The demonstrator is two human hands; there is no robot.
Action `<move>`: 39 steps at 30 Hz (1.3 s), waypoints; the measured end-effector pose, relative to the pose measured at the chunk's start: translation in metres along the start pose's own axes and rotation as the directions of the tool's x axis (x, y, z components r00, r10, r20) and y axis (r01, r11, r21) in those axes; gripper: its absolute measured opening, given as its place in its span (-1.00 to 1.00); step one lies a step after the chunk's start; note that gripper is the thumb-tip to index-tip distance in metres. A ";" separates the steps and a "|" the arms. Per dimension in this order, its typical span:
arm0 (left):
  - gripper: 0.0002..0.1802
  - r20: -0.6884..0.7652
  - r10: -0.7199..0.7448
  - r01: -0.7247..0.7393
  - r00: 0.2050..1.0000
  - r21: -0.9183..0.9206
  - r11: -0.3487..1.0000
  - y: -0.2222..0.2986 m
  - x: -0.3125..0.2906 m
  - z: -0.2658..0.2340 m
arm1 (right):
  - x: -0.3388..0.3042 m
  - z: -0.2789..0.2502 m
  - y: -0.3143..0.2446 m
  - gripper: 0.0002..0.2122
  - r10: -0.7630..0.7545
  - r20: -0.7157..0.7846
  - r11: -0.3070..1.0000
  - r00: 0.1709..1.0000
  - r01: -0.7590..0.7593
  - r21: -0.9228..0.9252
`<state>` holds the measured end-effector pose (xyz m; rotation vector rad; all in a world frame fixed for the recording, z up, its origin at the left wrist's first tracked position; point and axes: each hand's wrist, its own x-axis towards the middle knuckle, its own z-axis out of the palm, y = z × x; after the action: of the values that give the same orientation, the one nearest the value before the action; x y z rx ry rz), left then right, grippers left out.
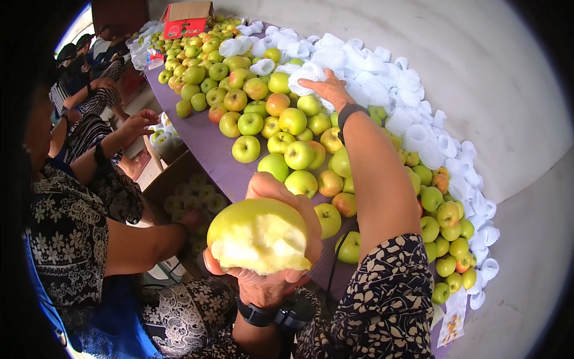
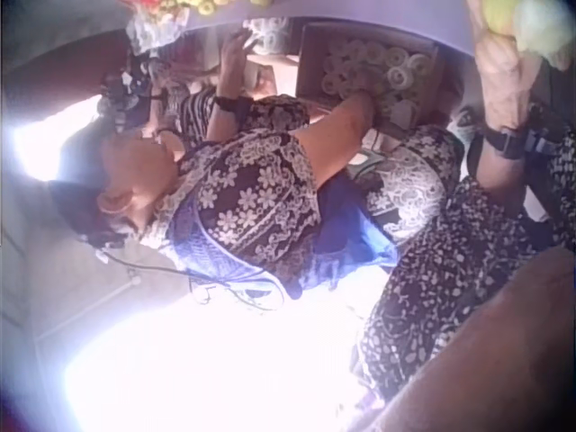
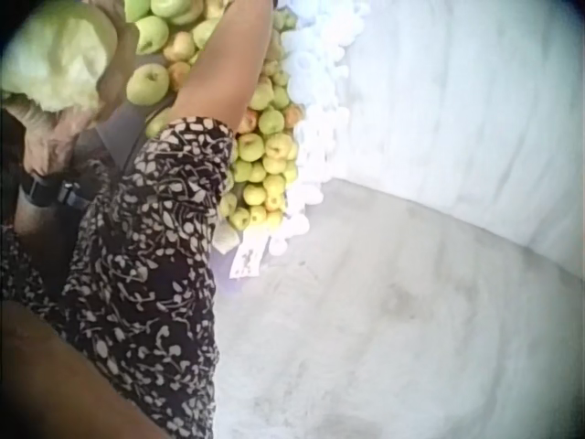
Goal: The person sorts apples from a table into cardboard boxes by hand, occasionally sliding foam sleeves over the fruit. While sorting, they hold a partially eaten apple in one hand.
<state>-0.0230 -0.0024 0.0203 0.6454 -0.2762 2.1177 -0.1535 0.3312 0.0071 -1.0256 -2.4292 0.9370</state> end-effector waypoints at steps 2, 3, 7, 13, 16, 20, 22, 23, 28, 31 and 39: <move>0.12 -0.011 0.010 -0.010 1.000 -0.006 1.000 0.000 0.004 0.003 | 0.013 -0.006 0.009 -0.05 0.056 0.020 0.998 0.998 -0.056 -0.017; 0.12 -0.017 0.016 -0.016 1.000 0.001 1.000 0.002 0.003 0.002 | 0.011 0.002 0.007 -0.05 0.053 0.031 0.999 0.998 -0.052 -0.014; 0.10 -0.041 0.035 -0.035 0.999 0.005 0.999 0.004 -0.001 -0.007 | 0.002 0.015 -0.001 -0.33 0.035 -0.077 0.999 0.996 -0.035 -0.002; 0.08 -0.164 0.011 0.023 0.986 0.204 0.979 0.007 -0.004 0.004 | -0.008 -0.016 -0.001 -0.50 -0.098 -0.279 0.992 0.955 0.072 -0.100; 0.06 -0.186 0.105 -0.090 0.977 0.085 0.992 -0.002 -0.004 0.009 | -0.011 -0.058 0.010 -0.50 -0.158 -0.365 0.982 0.917 0.106 -0.158; 0.03 -0.178 0.099 -0.062 0.979 0.201 0.978 -0.001 -0.006 0.011 | -0.029 -0.141 0.051 -0.41 -0.198 -0.439 0.978 0.876 0.144 -0.153; -0.07 -0.118 0.032 0.007 0.992 0.317 0.948 -0.006 -0.001 0.011 | -0.042 -0.224 0.122 -0.37 -0.300 -0.588 0.941 0.752 0.131 -0.313; -0.07 -0.070 0.036 -0.015 0.997 0.281 0.960 -0.005 -0.003 0.003 | -0.069 -0.242 0.131 -0.37 -0.274 -0.559 0.905 0.783 0.014 -0.425; -0.03 -0.080 0.062 -0.041 0.995 0.246 0.968 -0.007 -0.004 0.003 | -0.186 -0.307 0.188 -0.32 0.080 -0.909 0.502 0.410 -0.804 -0.318; -0.05 -0.051 0.078 -0.070 0.996 0.139 0.988 -0.011 -0.003 0.001 | -0.201 -0.293 0.188 -0.24 0.196 -0.882 0.492 0.429 -0.821 -0.290; -0.01 0.088 0.044 -0.056 0.995 0.142 0.988 -0.010 -0.001 -0.003 | -0.095 -0.191 0.146 -0.20 -0.208 -0.327 0.866 0.922 0.018 -0.499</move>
<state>-0.0155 0.0041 0.0175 0.8226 -0.1889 2.1756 0.0865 0.4222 0.0404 -1.0781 -2.4009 0.0521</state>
